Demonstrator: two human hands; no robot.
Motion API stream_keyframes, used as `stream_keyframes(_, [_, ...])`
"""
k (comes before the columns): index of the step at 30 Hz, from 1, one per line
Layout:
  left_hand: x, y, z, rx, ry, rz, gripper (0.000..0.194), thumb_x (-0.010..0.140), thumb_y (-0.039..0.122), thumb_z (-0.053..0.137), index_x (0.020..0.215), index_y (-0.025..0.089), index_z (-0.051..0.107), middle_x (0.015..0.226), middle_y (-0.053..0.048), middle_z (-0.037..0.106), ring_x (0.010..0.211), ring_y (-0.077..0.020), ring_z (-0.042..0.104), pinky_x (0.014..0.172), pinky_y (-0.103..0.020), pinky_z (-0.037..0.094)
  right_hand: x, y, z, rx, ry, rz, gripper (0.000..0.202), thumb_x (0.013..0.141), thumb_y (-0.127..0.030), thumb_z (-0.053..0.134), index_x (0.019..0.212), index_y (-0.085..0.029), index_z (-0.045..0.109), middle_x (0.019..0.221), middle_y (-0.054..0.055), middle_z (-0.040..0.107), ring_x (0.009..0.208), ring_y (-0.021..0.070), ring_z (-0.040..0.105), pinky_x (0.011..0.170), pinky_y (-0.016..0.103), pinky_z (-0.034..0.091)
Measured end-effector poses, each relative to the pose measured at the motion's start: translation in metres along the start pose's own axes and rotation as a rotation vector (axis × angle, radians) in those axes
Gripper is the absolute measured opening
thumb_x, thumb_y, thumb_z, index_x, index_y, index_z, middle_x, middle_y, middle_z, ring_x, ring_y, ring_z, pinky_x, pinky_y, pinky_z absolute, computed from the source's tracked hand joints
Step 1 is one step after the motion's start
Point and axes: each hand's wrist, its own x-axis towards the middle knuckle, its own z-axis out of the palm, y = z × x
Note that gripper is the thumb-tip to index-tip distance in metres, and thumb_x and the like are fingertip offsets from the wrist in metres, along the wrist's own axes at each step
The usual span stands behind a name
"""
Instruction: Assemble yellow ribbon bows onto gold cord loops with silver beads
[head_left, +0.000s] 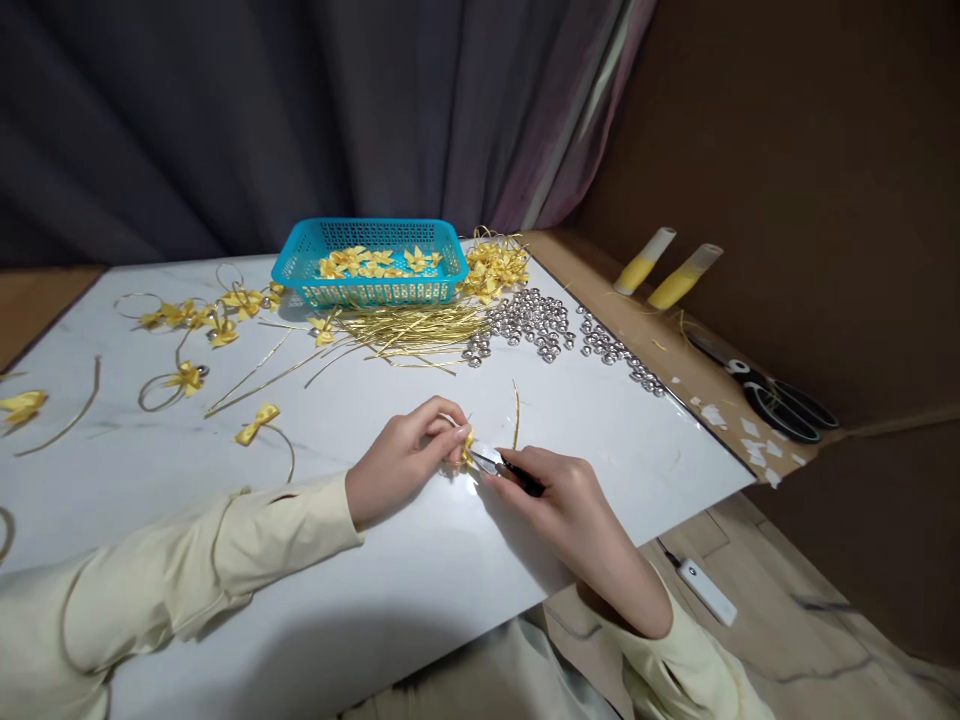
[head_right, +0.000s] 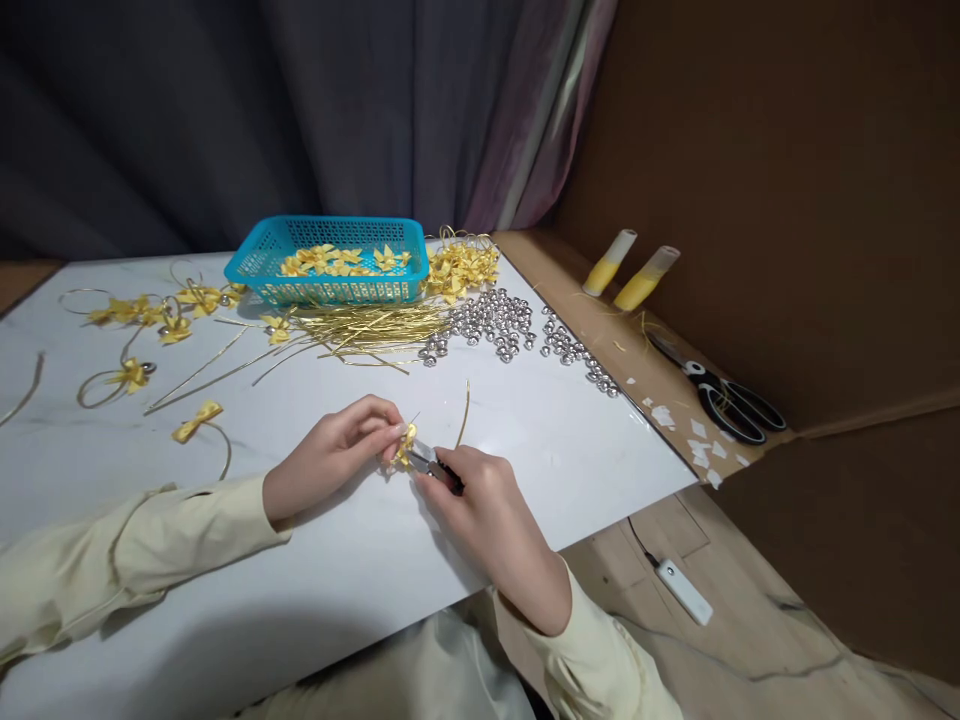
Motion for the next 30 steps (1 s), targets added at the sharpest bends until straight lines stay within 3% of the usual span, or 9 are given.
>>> stream_keyframes(3, [0.001,0.007,-0.017,0.455,0.045,0.247,0.011,0.085,0.024,0.052,0.082,0.017,0.060,0.080,-0.005,0.065,0.087,-0.0204,0.055,0.079,-0.036,0.040,0.001,0.002,0.002,0.009,-0.007,0.005,0.014,0.081,-0.021,0.055,0.081,-0.013,0.067,0.059,0.000,0.059,0.052,0.0103,0.048,0.051,0.021,0.033])
stream_keyframes(5, [0.004,0.012,-0.030,0.672,0.051,0.408,0.013,0.087,0.022,0.051,0.091,0.018,0.062,0.089,-0.006,0.066,0.094,-0.0220,0.051,0.084,-0.038,0.036,0.002,0.003,0.003,0.012,-0.019,0.002,0.014,0.081,-0.021,0.055,0.081,-0.013,0.066,0.061,0.001,0.061,0.053,0.0108,0.049,0.052,0.021,0.033])
stream_keyframes(8, [0.011,0.018,-0.042,0.857,-0.144,0.617,0.025,0.089,0.014,0.043,0.110,0.018,0.056,0.110,-0.008,0.062,0.104,-0.0223,0.047,0.085,-0.037,0.034,0.004,0.004,0.003,-0.003,-0.048,-0.007,0.014,0.081,-0.021,0.054,0.078,-0.013,0.065,0.061,0.001,0.060,0.054,0.0109,0.049,0.053,0.022,0.032])
stream_keyframes(10, [0.015,0.020,-0.043,1.001,-0.274,0.694,0.028,0.089,0.009,0.041,0.111,0.018,0.056,0.111,-0.008,0.062,0.105,-0.0220,0.047,0.082,-0.035,0.033,0.004,0.004,0.003,-0.010,-0.061,-0.012,0.015,0.082,-0.022,0.053,0.074,-0.013,0.063,0.060,0.000,0.057,0.054,0.0105,0.048,0.053,0.022,0.032])
stream_keyframes(13, [0.019,0.021,-0.037,1.191,-0.299,0.748,0.024,0.090,0.011,0.039,0.099,0.017,0.060,0.095,-0.006,0.067,0.098,-0.0213,0.052,0.075,-0.035,0.031,0.004,0.003,0.003,-0.020,-0.070,-0.012,0.018,0.082,-0.022,0.054,0.068,-0.014,0.059,0.057,-0.002,0.054,0.053,0.0097,0.046,0.052,0.022,0.031])
stream_keyframes(20, [0.006,0.021,-0.027,1.343,-0.171,0.873,0.028,0.091,0.007,0.036,0.085,0.013,0.062,0.075,-0.005,0.067,0.086,-0.0218,0.056,0.072,-0.036,0.033,0.003,0.000,0.012,-0.037,-0.040,-0.042,0.012,0.082,-0.019,0.054,0.072,-0.014,0.058,0.061,-0.001,0.053,0.055,0.0103,0.048,0.054,0.022,0.033])
stream_keyframes(25, [-0.003,0.019,-0.026,1.327,-0.121,0.849,0.029,0.089,0.006,0.036,0.075,0.011,0.061,0.069,-0.007,0.066,0.079,-0.0209,0.057,0.070,-0.036,0.035,-0.002,-0.006,0.021,-0.106,0.033,-0.070,0.011,0.085,-0.018,0.049,0.083,-0.012,0.057,0.070,0.004,0.057,0.061,0.0147,0.053,0.056,0.025,0.038])
stream_keyframes(30, [-0.009,0.017,-0.023,1.221,-0.101,0.754,0.027,0.086,0.005,0.038,0.070,0.012,0.059,0.068,-0.008,0.065,0.079,-0.0209,0.057,0.072,-0.036,0.035,-0.004,-0.014,0.026,-0.183,-0.012,-0.075,0.012,0.087,-0.015,0.045,0.090,-0.010,0.056,0.077,0.008,0.059,0.065,0.0179,0.058,0.057,0.028,0.043])
